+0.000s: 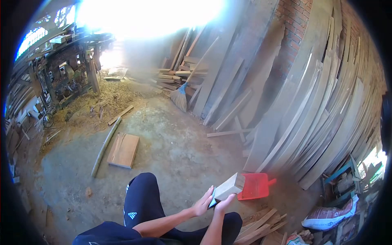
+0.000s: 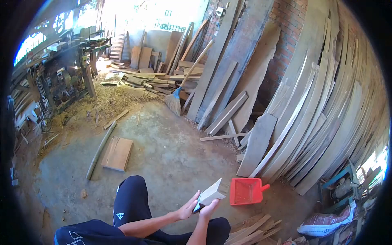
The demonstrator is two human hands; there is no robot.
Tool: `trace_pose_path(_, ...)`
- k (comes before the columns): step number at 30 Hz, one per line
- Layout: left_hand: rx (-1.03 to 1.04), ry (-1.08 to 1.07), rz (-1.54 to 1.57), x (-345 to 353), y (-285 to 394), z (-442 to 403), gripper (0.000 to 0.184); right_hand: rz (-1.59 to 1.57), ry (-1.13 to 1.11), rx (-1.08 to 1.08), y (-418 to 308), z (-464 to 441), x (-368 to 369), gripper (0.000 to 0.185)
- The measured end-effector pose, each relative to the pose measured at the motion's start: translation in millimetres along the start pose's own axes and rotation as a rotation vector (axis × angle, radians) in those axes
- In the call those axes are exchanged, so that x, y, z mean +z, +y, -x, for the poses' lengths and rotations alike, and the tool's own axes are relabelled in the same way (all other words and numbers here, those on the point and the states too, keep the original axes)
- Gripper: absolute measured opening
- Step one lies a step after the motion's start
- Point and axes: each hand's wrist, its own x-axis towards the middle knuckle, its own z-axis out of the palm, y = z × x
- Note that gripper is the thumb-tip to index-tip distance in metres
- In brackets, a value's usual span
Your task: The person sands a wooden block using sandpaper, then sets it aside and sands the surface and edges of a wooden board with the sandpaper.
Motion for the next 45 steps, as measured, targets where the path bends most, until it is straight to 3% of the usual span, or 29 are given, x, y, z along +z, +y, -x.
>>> trace_pose_path(2, 0.013, -0.005, 0.078, 8.8, 13.2, -9.5, 0.062, -0.053, -0.054, 0.022, 3.0, -3.7, -2.1, 0.06)
trace_pose_path(5, 0.091, -0.022, 0.038, 2.5, 87.9, -44.9, 0.059, -0.065, -0.158, -0.022, 2.4, -0.2, 0.8, 0.06)
trace_pose_path(9, 0.083, -0.066, -0.189, -3.1, 22.1, -22.8, 0.061, 0.011, -0.039, -0.013, -17.0, 0.9, 7.7, 0.07)
trace_pose_path(12, -0.235, -0.059, -0.023, -3.3, -41.9, 23.6, 0.062, 0.096, -0.028, -0.068, -12.4, -4.5, -5.8, 0.074)
trace_pose_path(14, -0.279, -0.016, 0.04, 6.2, -50.1, 39.9, 0.063, 0.199, -0.043, -0.06, 0.8, -6.6, -25.1, 0.074)
trace_pose_path(17, -0.146, 0.03, 0.108, 17.5, -39.6, 15.8, 0.062, 0.321, -0.065, -0.165, 3.0, -5.5, -20.4, 0.073)
trace_pose_path(19, 0.01, 0.009, 0.023, 8.6, 4.4, -6.3, 0.061, 0.051, 0.069, -0.056, 5.7, -6.2, -16.7, 0.079)
trace_pose_path(20, 0.017, -0.049, -0.178, -0.9, 32.8, -8.8, 0.061, -0.084, 0.115, 0.014, 2.0, -5.6, -14.4, 0.082)
trace_pose_path(21, -0.006, -0.055, -0.234, 0.2, 31.3, -2.9, 0.062, -0.221, 0.161, 0.084, -2.6, -6.7, -8.5, 0.085)
trace_pose_path(22, -0.025, -0.065, -0.301, -3.0, 27.4, 0.6, 0.063, -0.139, 0.227, 0.035, -26.7, -3.9, 7.1, 0.091)
trace_pose_path(27, -0.27, -0.046, -0.295, -5.9, -49.9, 26.4, 0.065, -0.161, 0.095, -0.062, -49.3, -6.1, -0.4, 0.09)
trace_pose_path(30, -0.006, -0.055, -0.366, 6.4, 9.0, 3.8, 0.065, -0.117, 0.175, -0.09, -50.2, -6.6, 16.9, 0.088)
trace_pose_path(33, -0.001, -0.078, -0.423, -4.7, 12.0, 2.8, 0.065, -0.176, 0.222, -0.064, -39.5, -11.2, 11.3, 0.087)
trace_pose_path(37, -0.302, -0.089, -0.407, -37.9, -67.7, 23.7, 0.067, -0.234, 0.242, -0.148, -73.3, -14.9, 13.3, 0.082)
trace_pose_path(40, -0.293, 0.013, -0.438, -40.6, -36.0, 11.7, 0.071, -0.2, 0.303, -0.271, -110.6, -22.9, 27.4, 0.08)
trace_pose_path(42, -0.377, 0.111, -0.34, -54.4, -21.4, 0.9, 0.072, -0.181, 0.348, -0.279, -108.2, -26.0, 11.2, 0.083)
trace_pose_path(45, -0.621, 0.052, 0.68, -80.2, 1.7, -1.3, 0.064, -0.378, 0.321, -0.193, -89.5, -38.8, -1.4, 0.083)
